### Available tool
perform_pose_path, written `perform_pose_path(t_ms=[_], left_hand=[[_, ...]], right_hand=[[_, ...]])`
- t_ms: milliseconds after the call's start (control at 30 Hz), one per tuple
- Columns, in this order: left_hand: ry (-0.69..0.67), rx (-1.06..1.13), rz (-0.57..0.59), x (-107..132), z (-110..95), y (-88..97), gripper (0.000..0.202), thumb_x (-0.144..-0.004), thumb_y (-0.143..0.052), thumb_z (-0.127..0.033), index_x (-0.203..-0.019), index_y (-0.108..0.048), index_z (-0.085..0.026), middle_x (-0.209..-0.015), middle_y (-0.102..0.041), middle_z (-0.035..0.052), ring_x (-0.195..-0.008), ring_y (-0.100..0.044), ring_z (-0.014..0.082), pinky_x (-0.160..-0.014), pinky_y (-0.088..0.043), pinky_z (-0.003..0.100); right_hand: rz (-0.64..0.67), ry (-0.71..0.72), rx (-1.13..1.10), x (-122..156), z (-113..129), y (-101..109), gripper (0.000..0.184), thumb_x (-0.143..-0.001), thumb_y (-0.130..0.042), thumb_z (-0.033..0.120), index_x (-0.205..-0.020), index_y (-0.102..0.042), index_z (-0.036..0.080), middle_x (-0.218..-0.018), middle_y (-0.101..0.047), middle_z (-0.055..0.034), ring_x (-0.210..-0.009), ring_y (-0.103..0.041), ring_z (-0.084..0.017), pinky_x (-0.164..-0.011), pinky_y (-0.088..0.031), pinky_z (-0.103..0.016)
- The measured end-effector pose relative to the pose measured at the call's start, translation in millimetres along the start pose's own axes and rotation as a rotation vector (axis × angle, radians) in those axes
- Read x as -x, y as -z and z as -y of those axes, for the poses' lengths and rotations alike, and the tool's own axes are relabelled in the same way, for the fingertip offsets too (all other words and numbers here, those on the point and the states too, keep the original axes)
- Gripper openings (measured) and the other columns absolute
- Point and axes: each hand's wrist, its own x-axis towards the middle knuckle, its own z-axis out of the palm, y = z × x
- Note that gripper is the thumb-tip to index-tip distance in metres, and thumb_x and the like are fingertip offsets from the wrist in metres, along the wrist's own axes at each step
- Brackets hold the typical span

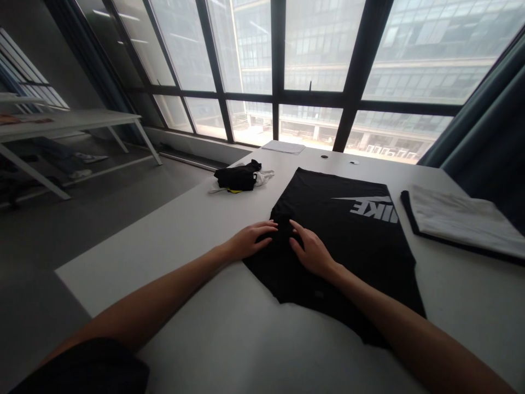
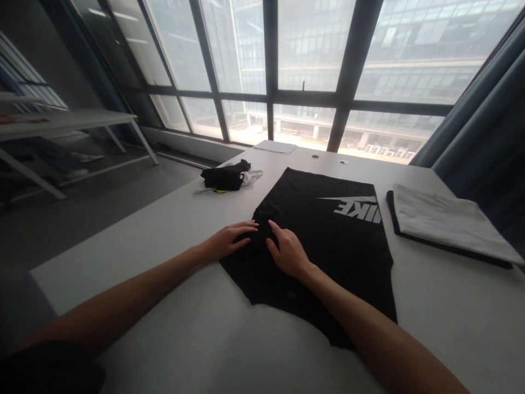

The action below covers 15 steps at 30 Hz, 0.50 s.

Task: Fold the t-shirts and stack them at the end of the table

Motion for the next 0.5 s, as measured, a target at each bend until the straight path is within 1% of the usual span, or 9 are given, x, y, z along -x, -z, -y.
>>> perform_pose_path(t_ms=[33, 100, 133, 200, 333, 400, 500], left_hand=[[-0.017, -0.007, 0.049, 0.7, 0.3, -1.1, 0.04, -0.097, -0.056, -0.033, -0.135, -0.062, -0.024, -0.148, -0.054, 0.007, -0.143, -0.043, 0.0247, -0.12, -0.034, 0.042], [-0.032, -0.01, 0.116, 1.4, 0.5, -2.6, 0.042, -0.097, -0.057, -0.035, -0.138, -0.059, -0.026, -0.152, -0.049, 0.0063, -0.146, -0.037, 0.0248, -0.122, -0.03, 0.044], [-0.029, -0.007, 0.127, 1.3, 0.8, -2.8, 0.042, -0.098, -0.056, -0.036, -0.139, -0.059, -0.026, -0.153, -0.049, 0.0061, -0.146, -0.037, 0.0247, -0.122, -0.029, 0.044], [-0.013, 0.005, 0.103, 0.3, 1.9, -2.6, 0.041, -0.099, -0.053, -0.037, -0.138, -0.059, -0.025, -0.151, -0.052, 0.0062, -0.144, -0.041, 0.0238, -0.121, -0.031, 0.043], [0.028, 0.009, 0.013, -1.7, 6.3, -1.3, 0.041, -0.1, -0.05, -0.037, -0.136, -0.061, -0.022, -0.145, -0.057, 0.0071, -0.14, -0.047, 0.0229, -0.119, -0.035, 0.04], [0.039, 0.019, -0.007, -2.4, 8.7, -0.1, 0.04, -0.1, -0.049, -0.037, -0.134, -0.063, -0.022, -0.143, -0.059, 0.0067, -0.137, -0.05, 0.0232, -0.118, -0.037, 0.039], [0.047, 0.03, -0.079, -6.6, 12.1, 2.7, 0.038, -0.1, -0.048, -0.036, -0.13, -0.066, -0.021, -0.139, -0.062, 0.0063, -0.131, -0.056, 0.0232, -0.116, -0.04, 0.038]], right_hand=[[-0.012, 0.003, -0.008, 0.0, 1.5, 0.8, 0.052, -0.1, -0.046, 0.034, -0.15, -0.045, 0.022, -0.124, -0.069, -0.0108, -0.115, -0.063, -0.026, -0.104, -0.045, -0.044], [0.0, 0.038, 0.005, 0.0, 4.4, 2.0, 0.041, -0.101, -0.046, 0.039, -0.137, -0.059, 0.023, -0.116, -0.072, -0.0088, -0.109, -0.064, -0.025, -0.102, -0.045, -0.042], [0.011, 0.056, 0.019, -0.1, 5.4, 2.3, 0.037, -0.102, -0.045, 0.04, -0.127, -0.066, 0.023, -0.114, -0.072, -0.0082, -0.108, -0.064, -0.025, -0.102, -0.044, -0.042], [0.017, 0.06, 0.041, -0.7, 5.7, 2.3, 0.036, -0.103, -0.043, 0.041, -0.109, -0.073, 0.023, -0.108, -0.073, -0.0074, -0.104, -0.064, -0.024, -0.1, -0.044, -0.04], [-0.024, -0.017, 0.1, -1.5, 2.2, 1.6, 0.038, -0.104, -0.039, 0.039, -0.095, -0.072, 0.023, -0.096, -0.07, -0.0067, -0.095, -0.062, -0.023, -0.092, -0.047, -0.039], [-0.038, -0.042, 0.154, -1.1, 0.8, 1.1, 0.034, -0.102, -0.044, 0.037, -0.089, -0.071, 0.023, -0.094, -0.067, -0.0072, -0.094, -0.059, -0.024, -0.09, -0.047, -0.04], [-0.08, -0.038, 0.214, 0.4, 1.4, 0.5, 0.021, -0.096, -0.055, 0.033, -0.089, -0.072, 0.023, -0.102, -0.064, -0.0092, -0.101, -0.056, -0.027, -0.09, -0.047, -0.043]])
